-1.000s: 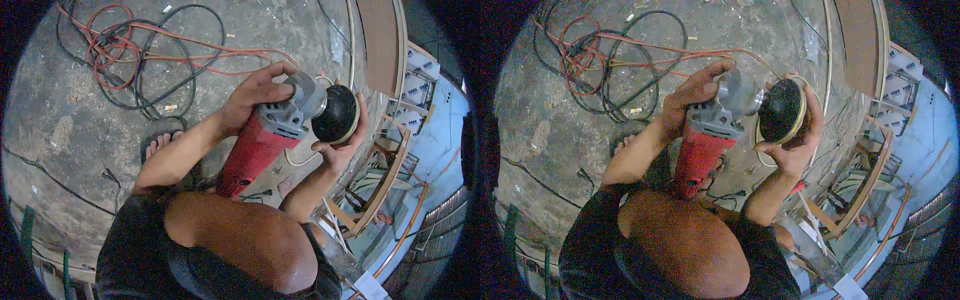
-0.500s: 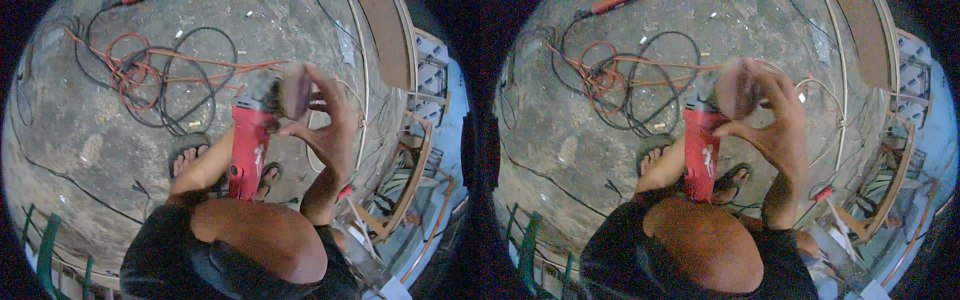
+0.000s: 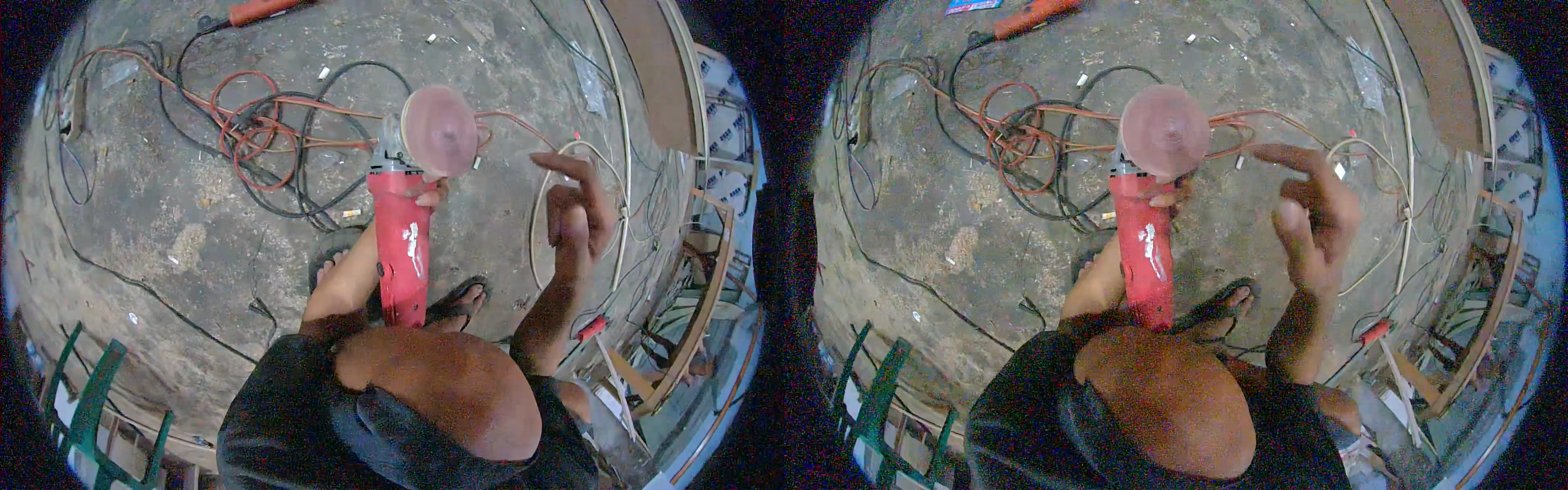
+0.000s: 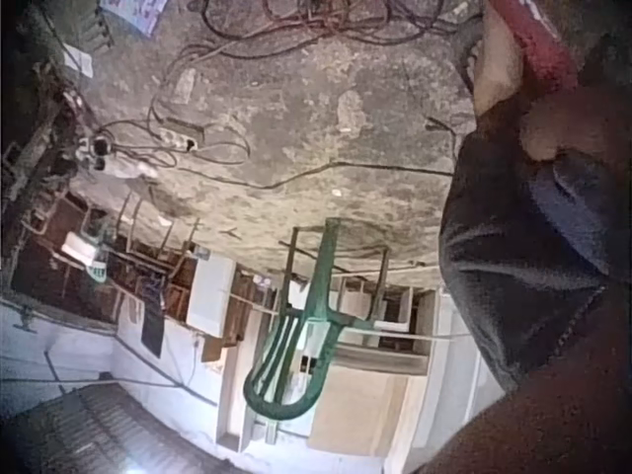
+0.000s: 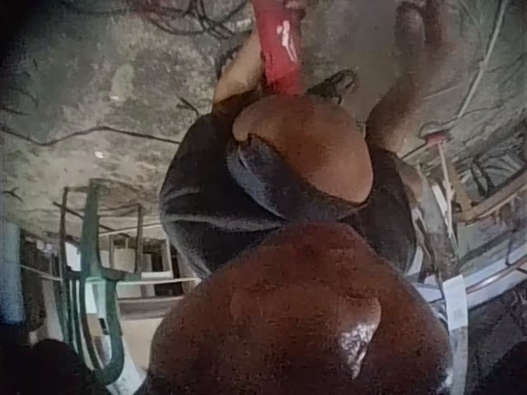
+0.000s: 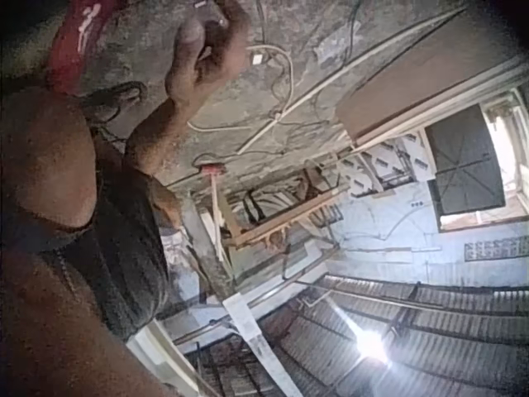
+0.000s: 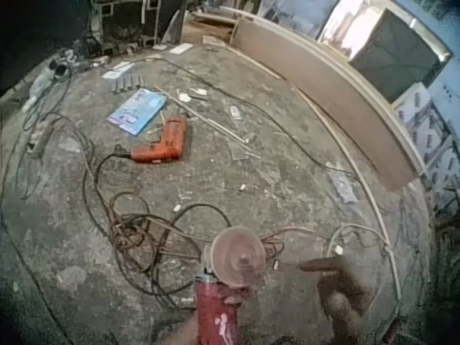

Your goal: The person attaches a circular sanding pad to an angle grinder. The person uses a small wrench to tighten the central nut, securing the pad onto the spindle of the tool.

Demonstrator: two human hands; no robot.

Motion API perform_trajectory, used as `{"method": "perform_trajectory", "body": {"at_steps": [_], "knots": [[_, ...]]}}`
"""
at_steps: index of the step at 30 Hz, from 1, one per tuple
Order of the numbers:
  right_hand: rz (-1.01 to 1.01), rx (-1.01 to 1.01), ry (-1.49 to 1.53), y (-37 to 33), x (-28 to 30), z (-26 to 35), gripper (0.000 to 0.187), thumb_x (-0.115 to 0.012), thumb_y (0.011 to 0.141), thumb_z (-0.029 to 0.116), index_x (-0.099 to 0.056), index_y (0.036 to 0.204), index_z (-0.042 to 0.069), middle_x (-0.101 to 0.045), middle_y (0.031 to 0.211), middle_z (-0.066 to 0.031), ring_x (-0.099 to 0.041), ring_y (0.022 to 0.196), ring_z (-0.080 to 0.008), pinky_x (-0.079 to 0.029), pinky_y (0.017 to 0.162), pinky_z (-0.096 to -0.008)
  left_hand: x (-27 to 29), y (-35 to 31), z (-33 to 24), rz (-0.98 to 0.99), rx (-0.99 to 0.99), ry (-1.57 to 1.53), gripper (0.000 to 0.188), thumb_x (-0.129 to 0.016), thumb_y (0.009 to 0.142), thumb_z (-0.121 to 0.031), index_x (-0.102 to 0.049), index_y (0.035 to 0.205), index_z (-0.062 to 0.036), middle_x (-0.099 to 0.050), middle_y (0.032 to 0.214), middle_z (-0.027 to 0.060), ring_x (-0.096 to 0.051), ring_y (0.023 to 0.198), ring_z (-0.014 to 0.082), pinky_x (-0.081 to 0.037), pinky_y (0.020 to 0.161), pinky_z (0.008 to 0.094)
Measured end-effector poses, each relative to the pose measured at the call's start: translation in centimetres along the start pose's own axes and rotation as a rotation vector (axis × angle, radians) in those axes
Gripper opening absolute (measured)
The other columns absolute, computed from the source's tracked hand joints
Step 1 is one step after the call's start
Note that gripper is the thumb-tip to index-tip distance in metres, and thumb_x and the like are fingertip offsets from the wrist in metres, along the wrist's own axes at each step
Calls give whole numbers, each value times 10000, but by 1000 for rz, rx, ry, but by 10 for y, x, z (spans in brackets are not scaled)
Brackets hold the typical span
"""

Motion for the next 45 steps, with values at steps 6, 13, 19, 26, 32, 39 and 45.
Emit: {"method": "perform_trajectory", "body": {"at_steps": [6, 13, 19, 26, 32, 39, 45], "knots": [[-431, 465, -54, 32, -32, 1, 378, -551, 808, 180, -502, 1124, -21, -576, 754, -37, -445, 518, -35, -352, 443, -191, -1, -2, 4, -10, 17, -13, 483, -409, 874, -383, -407, 1249, -79, -506, 1128, 117, -508, 963, 262, -427, 814, 382], [-108, -366, 100, -5, -16, -7, 364, -544, 841, 186, -469, 1147, 3, -575, 930, -99, -557, 874, -147, -432, 811, -285, -4, -3, 1, -14, 24, -17, 484, -418, 864, -390, -424, 1233, -78, -526, 1089, 121, -528, 905, 267, -444, 764, 391], [-15, 187, -130, 23, -51, -1, 396, -559, 789, 107, -460, 1159, 9, -585, 849, -68, -566, 750, -114, -447, 694, -244, 9, -9, -8, -53, 42, -30, 485, -426, 855, -396, -438, 1220, -77, -544, 1055, 125, -545, 856, 272, -459, 721, 398], [-248, -90, 79, 6, -32, -28, 482, -727, 711, 203, -504, 1112, 55, -559, 595, 31, -539, 522, -73, -384, 466, -211, 1, -27, -5, -49, 124, -75, 486, -435, 845, -403, -454, 1204, -76, -564, 1016, 130, -565, 798, 277, -476, 671, 407], [-144, 67, 126, 16, -46, -3, 584, -719, 679, 122, -454, 1188, 18, -601, 756, -40, -588, 570, -114, -474, 538, -229, 7, -22, -9, -81, 88, -33, 488, -442, 837, -410, -469, 1191, -75, -582, 983, 134, -582, 748, 281, -491, 628, 414], [-133, -52, 0, 10, -28, -32, 620, -730, 669, 220, -476, 1207, 47, -599, 867, -87, -604, 737, -166, -487, 677, -293, -1, -10, 3, -87, 63, -36, 490, -451, 827, -417, -485, 1175, -74, -602, 943, 138, -602, 690, 286, -508, 578, 423], [45, 791, -517, 27, -45, -36, 664, -692, 664, 464, -511, 1147, 46, -538, 985, -201, -559, 814, -343, -460, 735, -401, -20, -28, -1, -209, 73, -101, 492, -458, 820, -422, -497, 1164, -73, -617, 916, 141, -617, 649, 290, -521, 542, 429]]}}
Point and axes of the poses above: each hand's wrist, its own y-axis towards the middle knuckle, its own x-axis out of the back of the hand, z = x × y, the point moved 4 cm from there along y, towards the middle knuckle
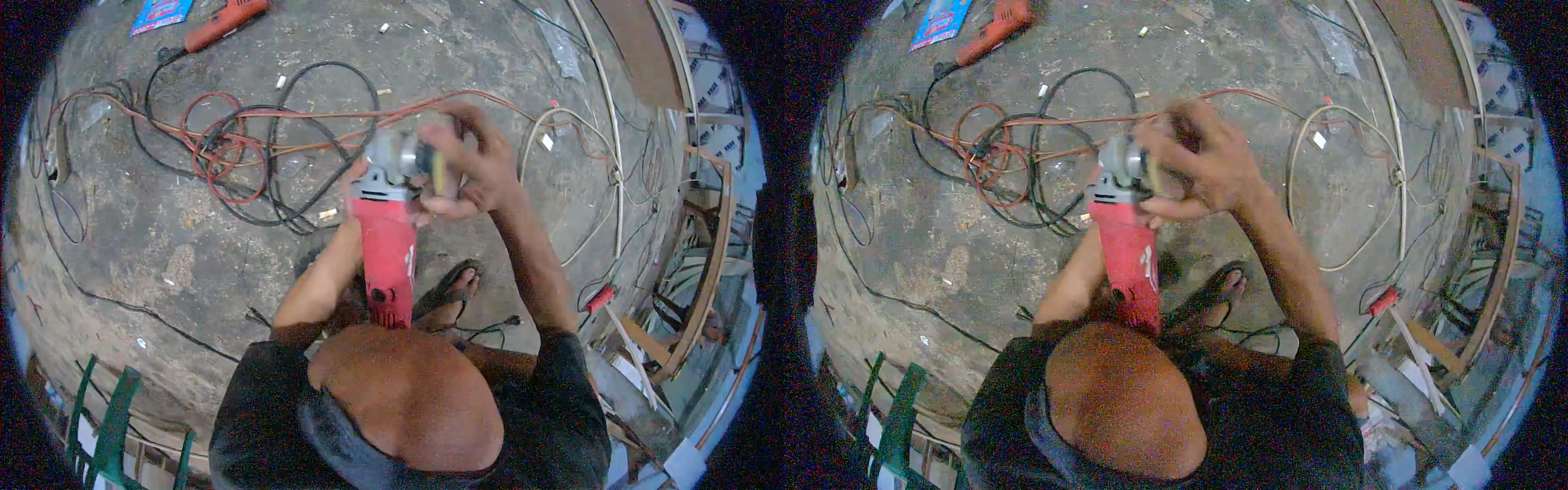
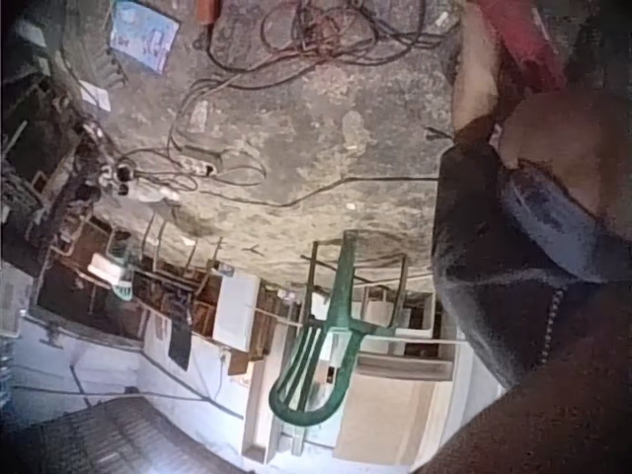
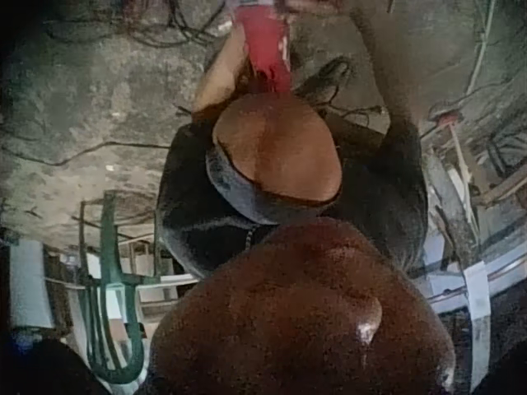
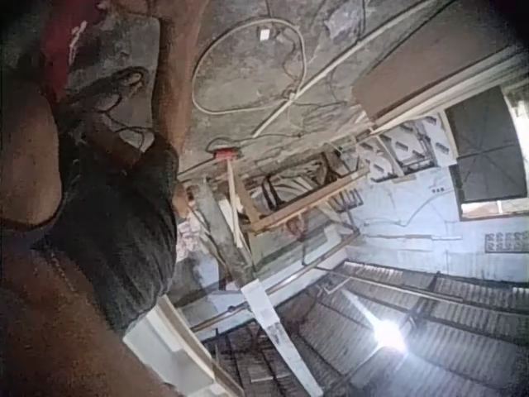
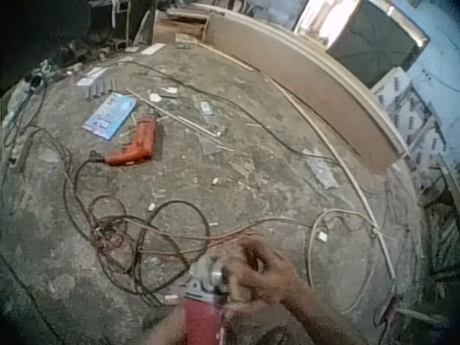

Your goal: The person attaches a circular sanding pad to an angle grinder. The person uses a small wrench to tighten the central nut, securing the pad onto the spindle of the tool.

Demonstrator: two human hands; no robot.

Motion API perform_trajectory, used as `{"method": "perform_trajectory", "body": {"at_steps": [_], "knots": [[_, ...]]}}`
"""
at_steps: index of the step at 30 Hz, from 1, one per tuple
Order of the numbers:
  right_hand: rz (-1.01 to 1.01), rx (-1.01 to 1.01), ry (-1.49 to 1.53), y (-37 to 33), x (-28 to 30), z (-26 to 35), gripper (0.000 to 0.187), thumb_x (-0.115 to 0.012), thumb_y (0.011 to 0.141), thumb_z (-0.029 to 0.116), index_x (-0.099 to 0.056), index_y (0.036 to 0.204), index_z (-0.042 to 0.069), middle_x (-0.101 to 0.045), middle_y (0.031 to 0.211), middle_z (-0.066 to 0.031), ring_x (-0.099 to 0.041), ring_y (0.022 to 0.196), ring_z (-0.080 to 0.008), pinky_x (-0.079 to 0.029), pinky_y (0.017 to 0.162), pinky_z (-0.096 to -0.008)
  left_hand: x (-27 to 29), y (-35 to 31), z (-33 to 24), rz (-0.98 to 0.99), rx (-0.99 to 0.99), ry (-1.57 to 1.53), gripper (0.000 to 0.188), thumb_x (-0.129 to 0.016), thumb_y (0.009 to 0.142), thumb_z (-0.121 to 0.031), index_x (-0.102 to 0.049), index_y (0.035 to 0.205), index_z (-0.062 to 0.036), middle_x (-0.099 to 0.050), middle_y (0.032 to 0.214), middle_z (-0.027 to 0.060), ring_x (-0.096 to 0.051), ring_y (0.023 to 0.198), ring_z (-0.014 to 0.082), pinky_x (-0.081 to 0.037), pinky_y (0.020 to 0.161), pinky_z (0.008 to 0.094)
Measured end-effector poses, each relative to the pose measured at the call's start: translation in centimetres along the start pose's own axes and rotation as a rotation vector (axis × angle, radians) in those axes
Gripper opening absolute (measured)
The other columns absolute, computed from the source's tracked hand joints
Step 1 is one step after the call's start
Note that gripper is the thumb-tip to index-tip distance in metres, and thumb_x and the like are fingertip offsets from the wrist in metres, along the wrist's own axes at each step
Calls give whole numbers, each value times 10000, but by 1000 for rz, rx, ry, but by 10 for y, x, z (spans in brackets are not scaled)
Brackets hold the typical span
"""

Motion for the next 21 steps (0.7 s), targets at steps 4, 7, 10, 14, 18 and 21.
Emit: {"method": "perform_trajectory", "body": {"at_steps": [4, 7, 10, 14, 18, 21], "knots": [[-416, -248, 234, -33, 1, -14, 504, -509, 780, 423, -524, 1079, 18, -549, 924, -170, -566, 780, -283, -455, 713, -352, -34, -25, -30, 299, 304, 65, 523, -470, 834, -330, -380, 1261, -42, -554, 1085, 141, -594, 884, 235, -506, 755, 370], [-571, -656, 502, -39, -1, -5, 437, -436, 828, 382, -526, 1040, 11, -548, 871, -128, -561, 760, -213, -445, 672, -309, -57, -36, -33, 310, 219, 254, 530, -514, 821, -280, -359, 1267, -41, -536, 1089, 115, -578, 895, 206, -481, 794, 339], [-567, -1054, 790, -43, 0, -5, 418, -387, 867, 377, -527, 1021, 15, -544, 798, -62, -543, 754, -148, -430, 665, -294, -53, -39, -31, 225, 257, 281, 499, -492, 829, -296, -390, 1246, -42, -553, 1060, 114, -580, 881, 206, -480, 795, 345], [-384, -1068, 690, -43, -2, -7, 453, -414, 858, 439, -515, 1089, 63, -568, 891, -108, -559, 833, -227, -437, 748, -340, -41, -34, -31, 206, 276, 308, 483, -471, 829, -340, -435, 1206, -41, -585, 986, 119, -598, 824, 219, -505, 733, 358], [-482, -321, 89, -32, 3, 1, 591, -472, 804, 490, -448, 1192, 45, -467, 1141, -210, -494, 965, -354, -403, 819, -420, -38, -32, -26, 66, 261, 120, 499, -466, 813, -388, -458, 1185, -55, -611, 891, 129, -615, 714, 248, -530, 592, 376], [-594, -546, 446, -39, -6, 4, 512, -451, 822, 407, -476, 1108, -16, -504, 1008, -196, -512, 884, -278, -410, 782, -372, -56, -40, -37, 188, 158, 435, 561, -486, 803, -360, -389, 1261, -52, -566, 1039, 126, -586, 882, 226, -494, 758, 357]]}}
Point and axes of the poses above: each hand's wrist, its own y-axis towards the middle knuckle, its own x-axis out of the back of the hand, z = x × y, the point moved 4 cm from there along y, towards the middle knuckle
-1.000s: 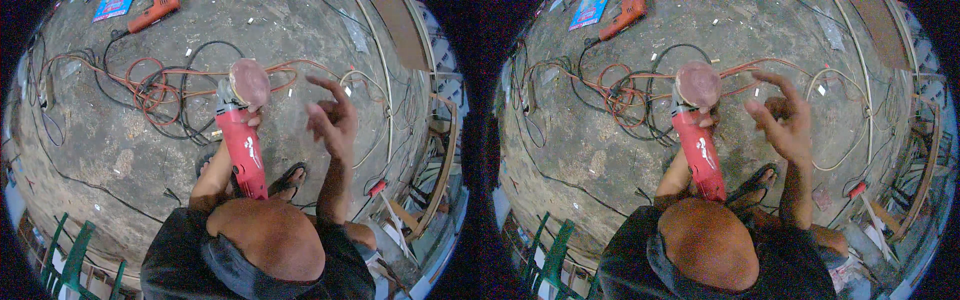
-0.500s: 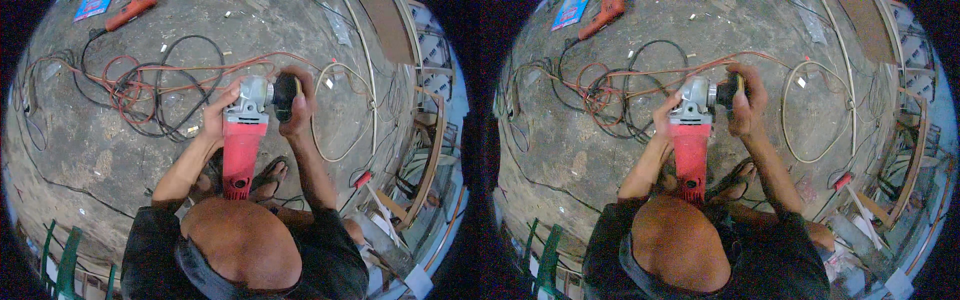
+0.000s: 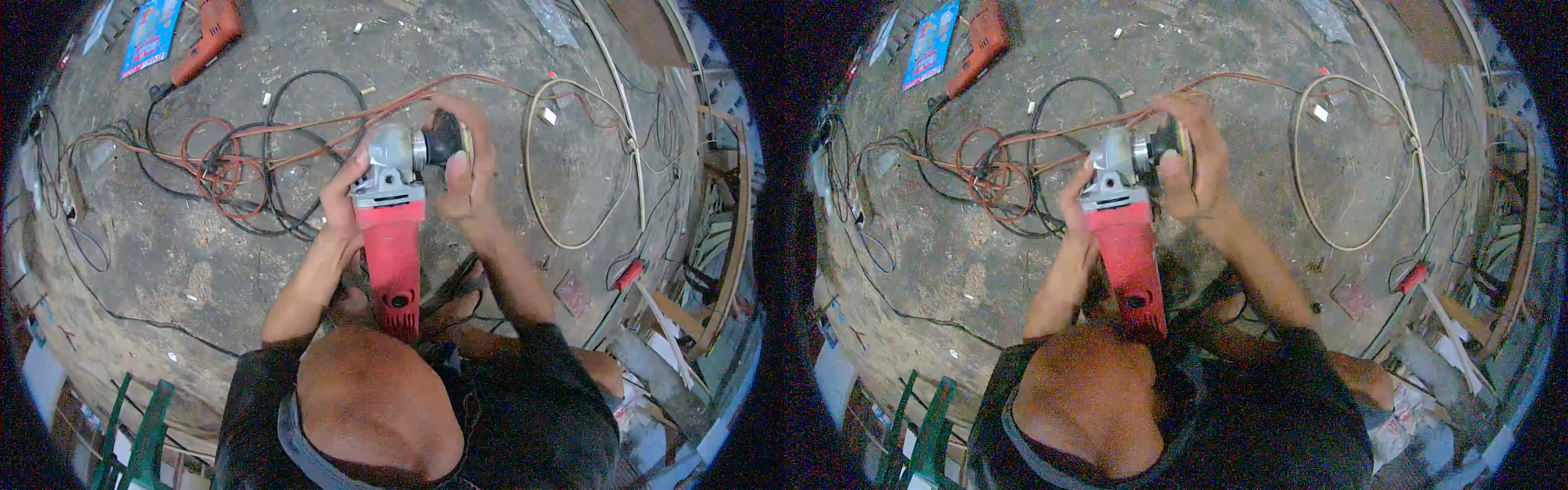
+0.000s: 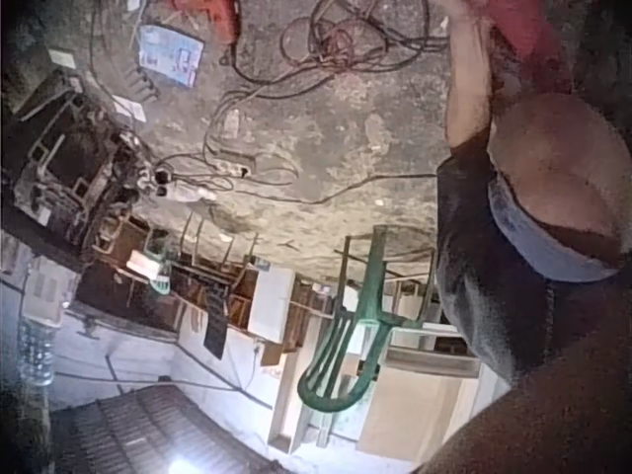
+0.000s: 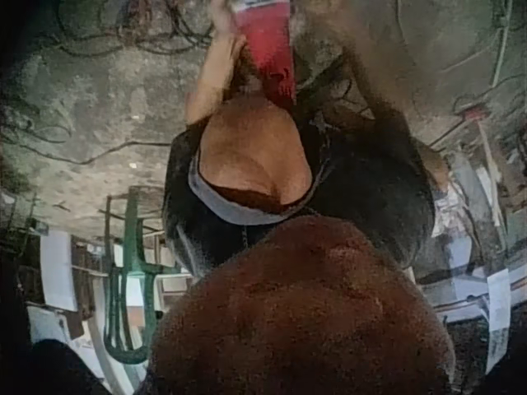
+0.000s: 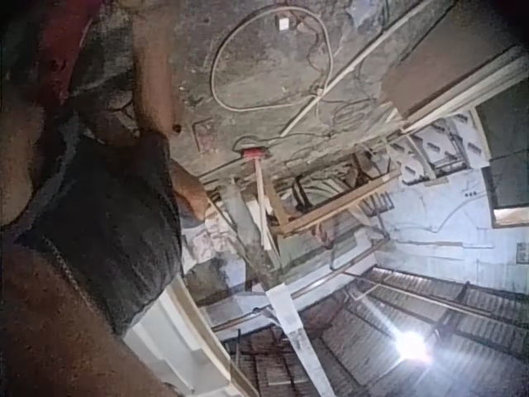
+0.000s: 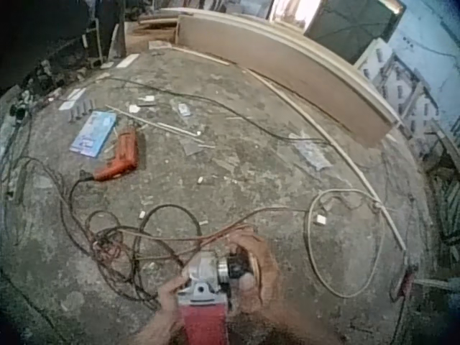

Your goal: The person attaches a circular sanding pad to an angle grinder. The person uses a small wrench to tighten the central nut, securing the pad onto the spindle of the tool.

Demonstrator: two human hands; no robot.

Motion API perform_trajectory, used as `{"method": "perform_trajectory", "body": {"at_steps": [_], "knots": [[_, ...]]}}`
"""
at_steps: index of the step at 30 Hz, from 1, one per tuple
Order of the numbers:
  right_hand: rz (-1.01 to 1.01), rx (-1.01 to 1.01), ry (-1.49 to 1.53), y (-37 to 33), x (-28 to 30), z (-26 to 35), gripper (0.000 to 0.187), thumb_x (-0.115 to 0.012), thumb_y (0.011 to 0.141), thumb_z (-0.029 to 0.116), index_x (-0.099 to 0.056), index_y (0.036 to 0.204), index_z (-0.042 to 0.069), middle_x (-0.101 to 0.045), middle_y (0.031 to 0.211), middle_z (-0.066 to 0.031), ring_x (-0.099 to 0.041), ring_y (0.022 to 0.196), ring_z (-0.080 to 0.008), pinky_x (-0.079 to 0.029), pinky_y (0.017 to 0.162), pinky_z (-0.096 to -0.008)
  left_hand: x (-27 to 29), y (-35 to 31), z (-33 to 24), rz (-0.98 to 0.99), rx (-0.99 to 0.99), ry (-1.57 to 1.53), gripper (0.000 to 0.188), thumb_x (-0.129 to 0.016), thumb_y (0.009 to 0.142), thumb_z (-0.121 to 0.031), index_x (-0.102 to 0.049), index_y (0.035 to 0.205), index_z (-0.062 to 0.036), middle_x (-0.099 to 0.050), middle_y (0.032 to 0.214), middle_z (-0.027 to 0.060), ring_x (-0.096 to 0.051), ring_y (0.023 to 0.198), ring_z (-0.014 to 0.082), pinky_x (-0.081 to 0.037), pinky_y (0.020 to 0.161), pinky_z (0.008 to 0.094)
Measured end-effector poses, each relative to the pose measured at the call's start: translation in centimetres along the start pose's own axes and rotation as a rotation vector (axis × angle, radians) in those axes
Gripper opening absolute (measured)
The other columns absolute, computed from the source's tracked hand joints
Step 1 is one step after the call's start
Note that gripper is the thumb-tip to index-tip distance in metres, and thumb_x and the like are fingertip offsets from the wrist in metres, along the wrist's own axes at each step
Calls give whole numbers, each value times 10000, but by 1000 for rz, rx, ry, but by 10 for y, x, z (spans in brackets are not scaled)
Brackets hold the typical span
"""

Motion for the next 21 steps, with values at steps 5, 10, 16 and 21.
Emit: {"method": "perform_trajectory", "body": {"at_steps": [5, 10, 16, 21], "knots": [[-69, -17, 46, 6, 0, 18, 454, -383, 855, 390, -488, 1043, -11, -517, 939, -132, -506, 809, -190, -414, 728, -309, -17, -14, -16, 8, -40, 95, 592, -506, 796, -333, -354, 1278, -23, -525, 1108, 115, -551, 963, 209, -456, 829, 332], [-64, -213, 78, 10, 5, 28, 453, -341, 876, 400, -487, 1028, -1, -524, 907, -86, -506, 805, -142, -415, 718, -266, -34, -22, -28, 58, -79, 180, 623, -548, 761, -348, -337, 1244, -17, -519, 1090, 120, -546, 962, 207, -453, 817, 312], [-16, -336, 144, 13, 6, 33, 438, -340, 886, 400, -484, 1017, 7, -528, 882, -64, -503, 774, -118, -414, 696, -250, -38, -28, -29, 41, -127, 271, 647, -557, 742, -369, -349, 1229, 2, -520, 1081, 135, -549, 950, 216, -444, 821, 313], [34, -463, 183, 10, 6, 20, 370, -348, 914, 360, -507, 979, 33, -527, 868, -48, -502, 769, -90, -417, 676, -238, -32, -30, -23, -100, -62, 297, 546, -526, 774, -325, -398, 1191, 5, -538, 1068, 134, -556, 942, 233, -448, 828, 339]]}}
Point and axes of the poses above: each hand's wrist, its own y-axis towards the middle knuckle, its own x-axis out of the back of the hand, z = x × y, the point moved 4 cm from there along y, towards the middle knuckle
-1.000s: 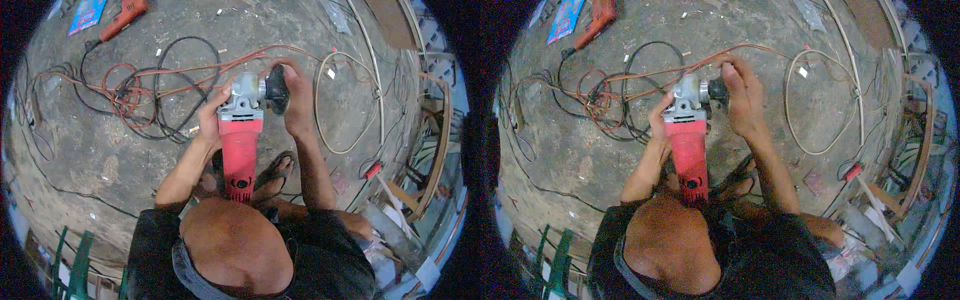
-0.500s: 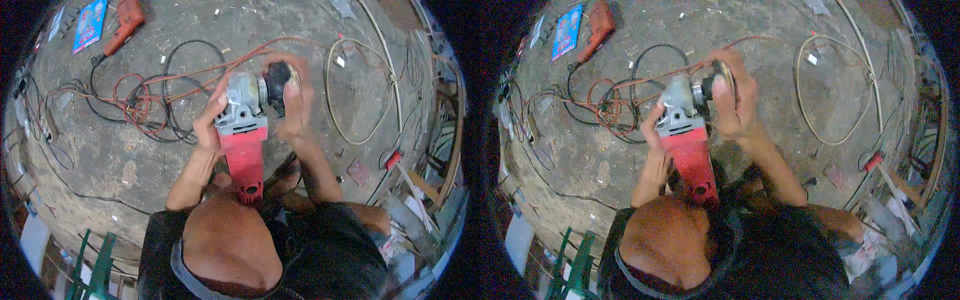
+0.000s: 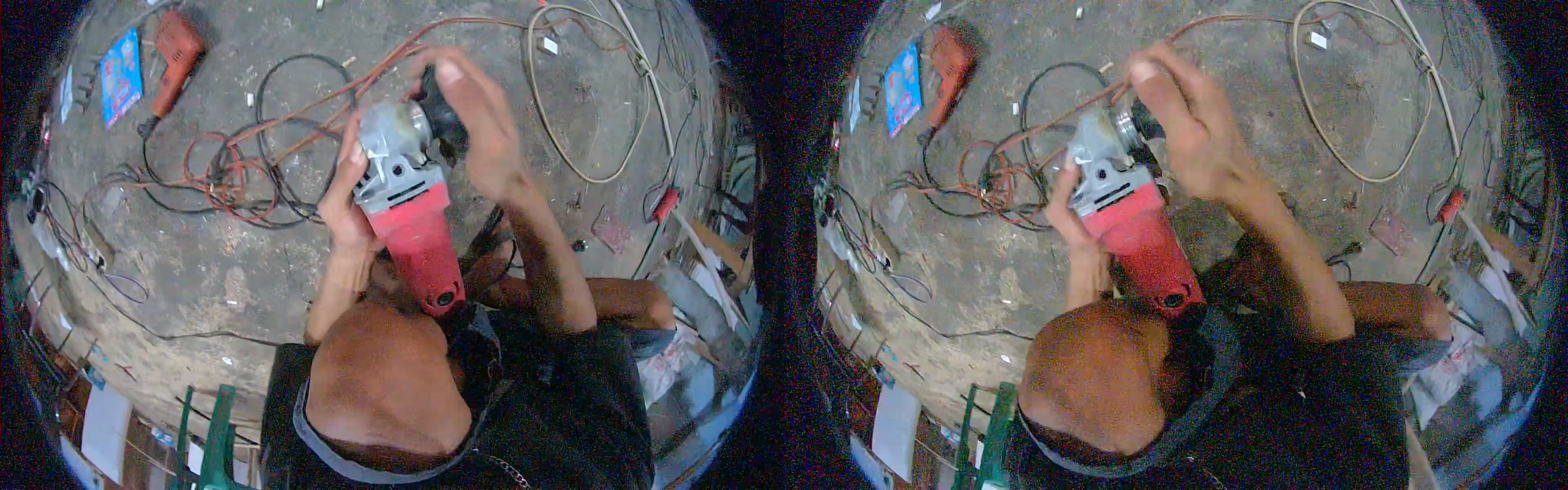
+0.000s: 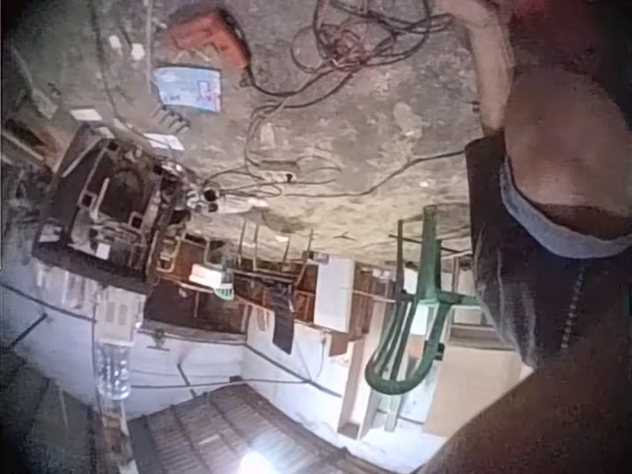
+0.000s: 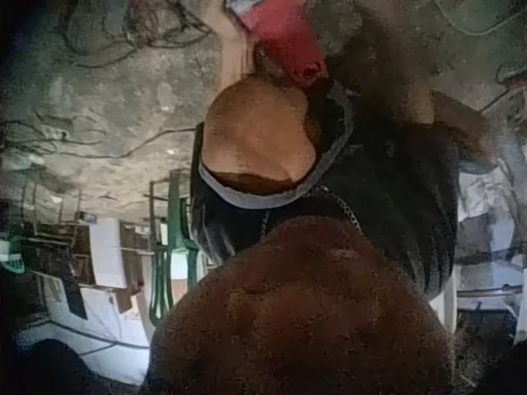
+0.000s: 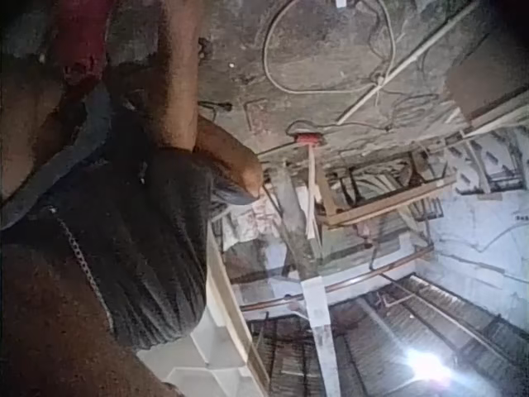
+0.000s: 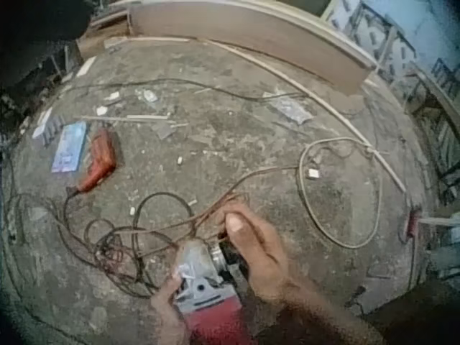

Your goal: The person attaches a circular sanding pad to an angle grinder. The person uses a small wrench to tighten the central nut, securing the pad onto the spindle of the tool.

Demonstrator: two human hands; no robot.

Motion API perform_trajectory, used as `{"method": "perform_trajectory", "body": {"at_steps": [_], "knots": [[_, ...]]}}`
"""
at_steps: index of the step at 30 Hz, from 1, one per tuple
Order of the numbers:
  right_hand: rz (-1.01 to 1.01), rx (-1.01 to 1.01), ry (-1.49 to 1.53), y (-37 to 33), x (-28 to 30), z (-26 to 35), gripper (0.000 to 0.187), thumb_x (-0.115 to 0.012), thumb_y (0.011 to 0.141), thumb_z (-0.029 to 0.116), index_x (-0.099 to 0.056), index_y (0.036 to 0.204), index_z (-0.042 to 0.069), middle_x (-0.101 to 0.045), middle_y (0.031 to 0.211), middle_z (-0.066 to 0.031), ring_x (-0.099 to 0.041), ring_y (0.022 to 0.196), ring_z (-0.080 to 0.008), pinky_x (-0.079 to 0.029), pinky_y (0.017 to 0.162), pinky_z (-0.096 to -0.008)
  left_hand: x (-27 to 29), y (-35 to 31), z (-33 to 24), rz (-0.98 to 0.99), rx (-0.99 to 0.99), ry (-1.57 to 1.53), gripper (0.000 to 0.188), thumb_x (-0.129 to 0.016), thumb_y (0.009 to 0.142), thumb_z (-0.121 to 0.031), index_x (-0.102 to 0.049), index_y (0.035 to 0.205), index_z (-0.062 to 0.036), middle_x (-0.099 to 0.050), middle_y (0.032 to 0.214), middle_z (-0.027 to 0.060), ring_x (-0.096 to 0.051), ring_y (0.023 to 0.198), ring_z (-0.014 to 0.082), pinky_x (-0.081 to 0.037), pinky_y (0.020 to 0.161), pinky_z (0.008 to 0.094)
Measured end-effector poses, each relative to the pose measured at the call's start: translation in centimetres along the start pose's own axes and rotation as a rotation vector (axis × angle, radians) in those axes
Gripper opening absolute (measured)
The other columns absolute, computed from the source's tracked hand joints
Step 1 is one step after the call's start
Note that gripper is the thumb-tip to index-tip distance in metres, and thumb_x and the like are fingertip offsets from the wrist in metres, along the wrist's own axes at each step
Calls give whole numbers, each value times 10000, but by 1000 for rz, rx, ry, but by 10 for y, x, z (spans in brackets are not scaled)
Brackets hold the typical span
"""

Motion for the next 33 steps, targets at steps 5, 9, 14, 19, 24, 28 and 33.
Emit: {"method": "perform_trajectory", "body": {"at_steps": [5, 9, 14, 19, 24, 28, 33], "knots": [[57, -340, -77, -9, 25, -58, 483, -367, 908, 438, -520, 1064, 8, -556, 1050, -149, -513, 973, -272, -385, 860, -375, 11, 19, 70, -272, 315, -227, 442, -458, 826, -331, -515, 1116, -3, -594, 1010, 147, -589, 870, 285, -484, 765, 405], [-82, -138, 63, -4, 3, -74, 658, -473, 857, 486, -338, 1295, 13, -396, 1277, -161, -390, 1169, -214, -312, 984, -339, 77, 42, 72, -349, 123, -212, 419, -438, 860, -356, -537, 1098, -26, -601, 920, 113, -584, 787, 258, -482, 708, 371], [218, -151, -81, -48, -8, -78, 585, -518, 851, 436, -388, 1244, 24, -484, 1096, -144, -516, 920, -206, -438, 777, -343, 51, 24, 46, -484, -109, 149, 587, -488, 780, -543, -537, 1067, -33, -577, 970, 108, -564, 886, 260, -455, 793, 399], [36, -58, 57, -52, -25, -54, 545, -530, 855, 387, -399, 1255, 40, -497, 1089, -156, -504, 972, -239, -429, 801, -366, 37, 30, 27, -435, -250, 103, 642, -562, 768, -481, -401, 1221, -56, -442, 1203, 154, -458, 1082, 304, -392, 890, 445], [31, 135, -77, -53, -20, -56, 571, -524, 860, 329, -337, 1317, 41, -473, 1177, -194, -459, 1101, -314, -359, 931, -373, 29, 8, 25, -249, -343, 954, 694, -488, 837, -511, -334, 1297, -15, -325, 1297, 211, -375, 1141, 382, -316, 909, 466], [95, 144, -118, -57, -10, -61, 590, -528, 857, 344, -325, 1330, 54, -466, 1228, -206, -479, 1113, -313, -368, 929, -373, 52, 5, 52, -298, -342, 966, 660, -527, 833, -463, -350, 1270, 0, -353, 1298, 217, -414, 1112, 372, -394, 849, 449], [287, 95, -11, -43, -31, -43, 599, -541, 849, 355, -329, 1330, 68, -480, 1233, -179, -501, 1096, -305, -379, 923, -364, 49, -2, 26, -172, -409, 685, 595, -657, 753, -331, -369, 1202, -66, -426, 1170, 138, -435, 1051, 277, -385, 884, 410]]}}
Point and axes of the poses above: each hand's wrist, its own y-axis towards the middle knuckle, its own x-axis out of the back of the hand, z = x × y, the point moved 4 cm from there along y, towards the middle knuckle
